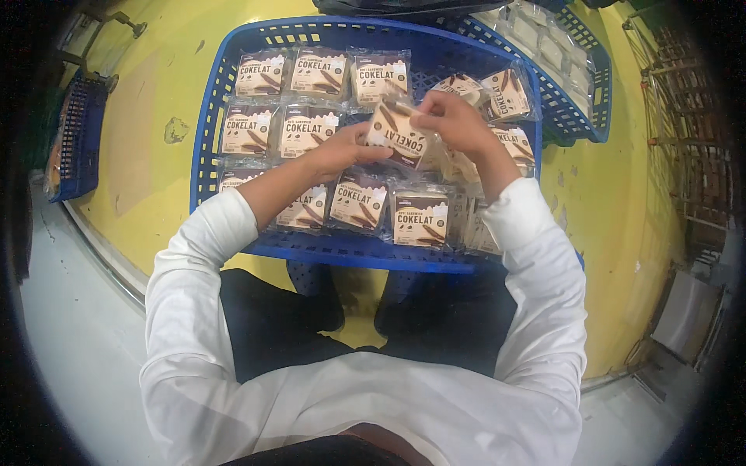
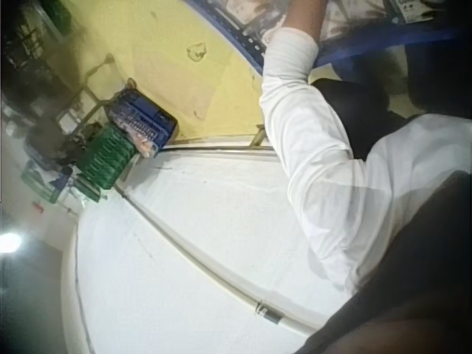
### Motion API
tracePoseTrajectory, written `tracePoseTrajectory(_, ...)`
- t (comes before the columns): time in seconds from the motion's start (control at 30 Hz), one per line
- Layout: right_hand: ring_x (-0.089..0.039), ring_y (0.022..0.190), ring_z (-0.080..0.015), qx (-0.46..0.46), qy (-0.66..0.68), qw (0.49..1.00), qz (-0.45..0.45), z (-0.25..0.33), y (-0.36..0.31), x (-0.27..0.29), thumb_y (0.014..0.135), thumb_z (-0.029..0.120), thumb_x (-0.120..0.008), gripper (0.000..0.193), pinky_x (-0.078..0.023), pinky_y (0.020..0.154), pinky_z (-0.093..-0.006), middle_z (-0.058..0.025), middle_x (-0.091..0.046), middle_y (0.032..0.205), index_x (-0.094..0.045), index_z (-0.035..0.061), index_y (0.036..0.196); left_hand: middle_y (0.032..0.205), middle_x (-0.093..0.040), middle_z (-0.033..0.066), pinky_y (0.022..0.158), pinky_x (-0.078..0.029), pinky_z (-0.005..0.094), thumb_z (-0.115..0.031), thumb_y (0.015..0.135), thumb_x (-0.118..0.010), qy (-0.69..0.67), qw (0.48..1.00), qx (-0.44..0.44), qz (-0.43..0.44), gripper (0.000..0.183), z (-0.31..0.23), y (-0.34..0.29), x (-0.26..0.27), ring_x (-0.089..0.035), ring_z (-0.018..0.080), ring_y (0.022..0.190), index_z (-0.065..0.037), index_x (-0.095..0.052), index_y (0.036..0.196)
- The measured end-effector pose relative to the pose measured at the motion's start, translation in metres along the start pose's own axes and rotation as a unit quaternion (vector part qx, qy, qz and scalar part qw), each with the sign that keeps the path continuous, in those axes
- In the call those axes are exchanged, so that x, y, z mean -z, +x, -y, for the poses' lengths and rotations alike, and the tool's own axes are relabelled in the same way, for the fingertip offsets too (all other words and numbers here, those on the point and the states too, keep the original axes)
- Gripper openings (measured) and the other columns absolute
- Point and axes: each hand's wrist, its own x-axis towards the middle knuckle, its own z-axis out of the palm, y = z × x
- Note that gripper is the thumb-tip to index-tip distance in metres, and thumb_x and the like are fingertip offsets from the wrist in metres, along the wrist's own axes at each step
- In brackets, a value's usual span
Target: The person sits on the floor and arranges packaged snack items into a blue plastic basket. They pick up individual packages, orient them, and place them neatly into the basket, occasionally adjusting the arrangement.
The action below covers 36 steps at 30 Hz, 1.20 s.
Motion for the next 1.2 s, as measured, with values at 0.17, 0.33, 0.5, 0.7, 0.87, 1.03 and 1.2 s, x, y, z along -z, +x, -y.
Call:
tracePoseTrajectory(0.17, -0.065, 0.103, -0.0228, 0.266, -0.162, 0.929, -0.198, 0.032, -0.018, 0.019, 0.076, 0.011, -0.079, 0.036, -0.047, 0.092, -0.0297, -0.0156, -0.068, 0.107, -0.059, 0.0036, 0.106, 0.101, -0.072, 0.0116, 0.083, -0.053, 0.0321, -0.010, 0.080, -0.077, 0.119, 0.988, -0.098, 0.004, 0.040, -0.038, -0.004, 0.000, -0.068, 0.0194, 0.091, 0.000, -0.063, 0.116)
tracePoseTrajectory(0.33, -0.062, 0.111, -0.0321, 0.245, -0.315, 0.917, -0.003, 0.059, -0.014, -0.005, 0.072, 0.013, -0.082, 0.064, -0.050, 0.094, -0.0388, -0.0201, -0.065, 0.117, -0.053, 0.0020, 0.128, 0.097, -0.072, 0.0149, 0.082, -0.051, 0.0341, -0.013, 0.078, -0.077, 0.454, 0.870, -0.188, 0.041, 0.039, -0.074, -0.006, 0.012, -0.068, 0.0237, 0.089, 0.001, -0.065, 0.112)
tracePoseTrajectory(0.5, -0.063, 0.079, -0.0155, 0.056, -0.125, 0.987, 0.081, 0.002, 0.012, -0.017, 0.082, 0.017, -0.077, 0.034, -0.048, 0.068, -0.0268, -0.0065, -0.067, 0.093, -0.062, 0.0006, 0.108, 0.090, -0.068, 0.0154, 0.076, -0.051, 0.0378, -0.017, 0.081, -0.074, 0.349, 0.897, -0.253, -0.098, 0.039, -0.080, -0.006, 0.030, -0.066, 0.0286, 0.080, -0.002, -0.062, 0.114)
tracePoseTrajectory(0.7, -0.057, 0.074, -0.0109, -0.125, 0.101, 0.986, -0.045, -0.039, 0.025, -0.036, 0.086, 0.018, -0.070, 0.014, -0.045, 0.065, -0.0270, -0.0030, -0.065, 0.084, -0.065, 0.0060, 0.091, 0.131, -0.055, 0.0130, 0.111, -0.030, 0.0490, -0.030, 0.087, -0.066, 0.673, 0.665, -0.308, -0.100, 0.041, -0.023, -0.018, 0.060, -0.043, 0.0301, 0.131, -0.009, -0.061, 0.122)
tracePoseTrajectory(0.87, -0.057, 0.075, -0.0110, -0.127, 0.200, 0.967, -0.091, -0.045, 0.036, -0.042, 0.091, 0.018, -0.067, 0.013, -0.046, 0.067, -0.0259, -0.0014, -0.063, 0.085, -0.063, 0.0067, 0.095, 0.139, -0.048, 0.0138, 0.114, -0.024, 0.0548, -0.027, 0.086, -0.066, 0.751, 0.582, -0.266, -0.165, 0.039, -0.009, -0.038, 0.061, -0.039, 0.0294, 0.135, -0.009, -0.061, 0.119)
tracePoseTrajectory(1.03, -0.061, 0.083, -0.0156, -0.213, 0.158, 0.958, -0.111, -0.035, 0.020, -0.089, 0.091, 0.024, -0.068, 0.033, -0.050, 0.071, -0.0309, -0.0097, -0.063, 0.099, -0.055, 0.0039, 0.113, 0.114, -0.059, 0.0155, 0.096, -0.041, 0.0487, -0.022, 0.084, -0.065, 0.729, 0.627, -0.259, -0.088, 0.025, -0.012, -0.049, 0.034, -0.055, 0.0322, 0.111, -0.005, -0.061, 0.101)
tracePoseTrajectory(1.2, -0.064, 0.094, -0.0244, -0.164, 0.159, 0.967, -0.109, -0.069, 0.029, -0.106, 0.084, 0.029, -0.072, 0.054, -0.051, 0.081, -0.0347, -0.0188, -0.065, 0.107, -0.052, -0.0028, 0.124, 0.098, -0.065, 0.0142, 0.080, -0.052, 0.0427, -0.023, 0.085, -0.065, 0.730, 0.643, -0.221, 0.069, 0.027, 0.022, -0.059, 0.007, -0.065, 0.0316, 0.092, -0.003, -0.063, 0.102)
